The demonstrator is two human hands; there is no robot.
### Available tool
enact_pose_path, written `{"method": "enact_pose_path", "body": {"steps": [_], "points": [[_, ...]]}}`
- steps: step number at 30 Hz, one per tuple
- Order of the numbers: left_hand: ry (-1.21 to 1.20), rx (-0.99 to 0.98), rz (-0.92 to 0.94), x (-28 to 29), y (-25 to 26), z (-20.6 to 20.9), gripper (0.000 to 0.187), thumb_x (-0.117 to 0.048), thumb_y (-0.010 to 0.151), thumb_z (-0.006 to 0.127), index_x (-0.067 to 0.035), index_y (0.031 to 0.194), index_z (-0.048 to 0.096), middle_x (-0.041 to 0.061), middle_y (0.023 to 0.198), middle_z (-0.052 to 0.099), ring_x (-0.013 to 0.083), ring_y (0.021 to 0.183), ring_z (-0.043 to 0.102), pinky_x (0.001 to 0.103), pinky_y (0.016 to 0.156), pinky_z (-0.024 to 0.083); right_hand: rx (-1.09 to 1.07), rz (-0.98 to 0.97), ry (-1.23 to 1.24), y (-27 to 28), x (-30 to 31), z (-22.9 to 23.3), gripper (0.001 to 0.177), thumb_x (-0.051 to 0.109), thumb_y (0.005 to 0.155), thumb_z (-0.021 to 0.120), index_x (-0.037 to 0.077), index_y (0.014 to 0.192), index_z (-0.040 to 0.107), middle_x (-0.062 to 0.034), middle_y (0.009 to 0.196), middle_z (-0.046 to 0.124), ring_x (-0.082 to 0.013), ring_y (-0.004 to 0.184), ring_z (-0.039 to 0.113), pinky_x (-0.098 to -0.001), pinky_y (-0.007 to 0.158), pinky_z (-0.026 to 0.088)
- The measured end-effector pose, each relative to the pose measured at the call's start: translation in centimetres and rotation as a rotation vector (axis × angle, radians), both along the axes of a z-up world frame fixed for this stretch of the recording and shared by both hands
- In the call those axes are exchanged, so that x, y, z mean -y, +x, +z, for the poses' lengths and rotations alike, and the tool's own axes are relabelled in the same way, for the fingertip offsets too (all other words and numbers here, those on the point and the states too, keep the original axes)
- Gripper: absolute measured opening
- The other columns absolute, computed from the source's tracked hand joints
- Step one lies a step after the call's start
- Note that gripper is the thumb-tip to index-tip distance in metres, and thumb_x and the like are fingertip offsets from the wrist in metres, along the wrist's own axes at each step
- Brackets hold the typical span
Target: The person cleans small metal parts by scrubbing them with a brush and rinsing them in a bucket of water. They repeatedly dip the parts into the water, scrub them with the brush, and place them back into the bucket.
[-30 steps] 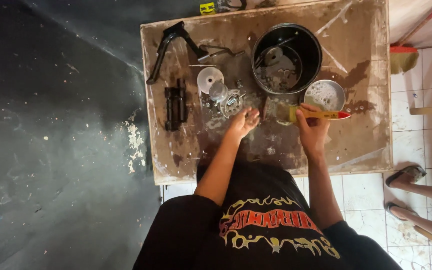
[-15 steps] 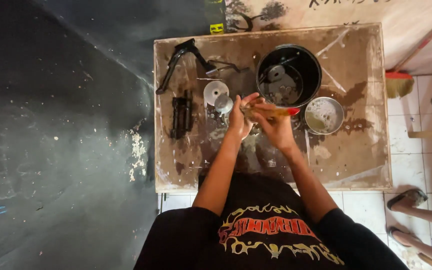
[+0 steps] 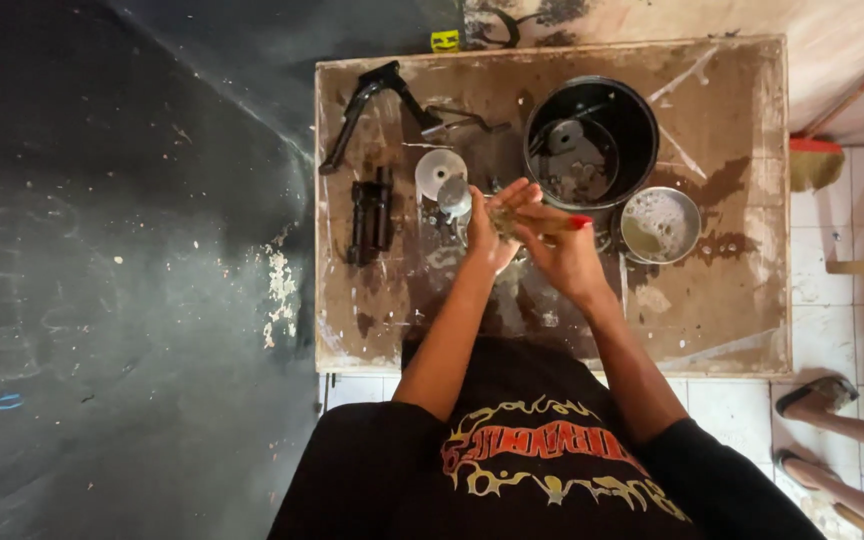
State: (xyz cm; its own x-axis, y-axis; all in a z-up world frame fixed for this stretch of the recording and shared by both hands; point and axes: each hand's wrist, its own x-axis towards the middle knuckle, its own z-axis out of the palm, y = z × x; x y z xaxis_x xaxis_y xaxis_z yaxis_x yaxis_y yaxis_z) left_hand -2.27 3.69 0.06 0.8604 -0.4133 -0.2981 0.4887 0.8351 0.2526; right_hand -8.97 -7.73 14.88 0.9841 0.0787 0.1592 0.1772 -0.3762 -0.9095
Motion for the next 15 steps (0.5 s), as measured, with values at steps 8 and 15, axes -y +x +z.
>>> {"method": "enact_pose_path", "body": {"steps": [8, 15], "points": [[0.003, 0.043, 0.038, 0.1, 0.8, 1.2, 0.095, -0.072, 0.107, 0.014, 0.008, 0.133, 0.058, 0.023, 0.134, 0.065, 0.0344, 0.13, 0.059, 0.046, 0.117, 0.044, 0.056, -0.193, -0.051, 1.1, -1.5, -0.7, 0.027, 0.004, 0.097, 0.074, -0.003, 0.123, 0.068, -0.0146, 0.11, 0.075, -0.018, 0.087, 0.073, -0.0281, 0.069, 0.059], [0.028, 0.046, 0.11, -0.5, 0.9, -0.8, 0.097, -0.074, 0.108, 0.017, 0.01, 0.135, 0.058, 0.023, 0.131, 0.066, 0.0341, 0.124, 0.063, 0.048, 0.114, 0.046, 0.069, -0.083, 0.104, 2.0, -1.1, -1.1, 0.031, 0.006, 0.099, 0.072, -0.002, 0.129, 0.065, -0.0137, 0.114, 0.075, -0.0173, 0.1, 0.074, -0.0284, 0.084, 0.062]]}}
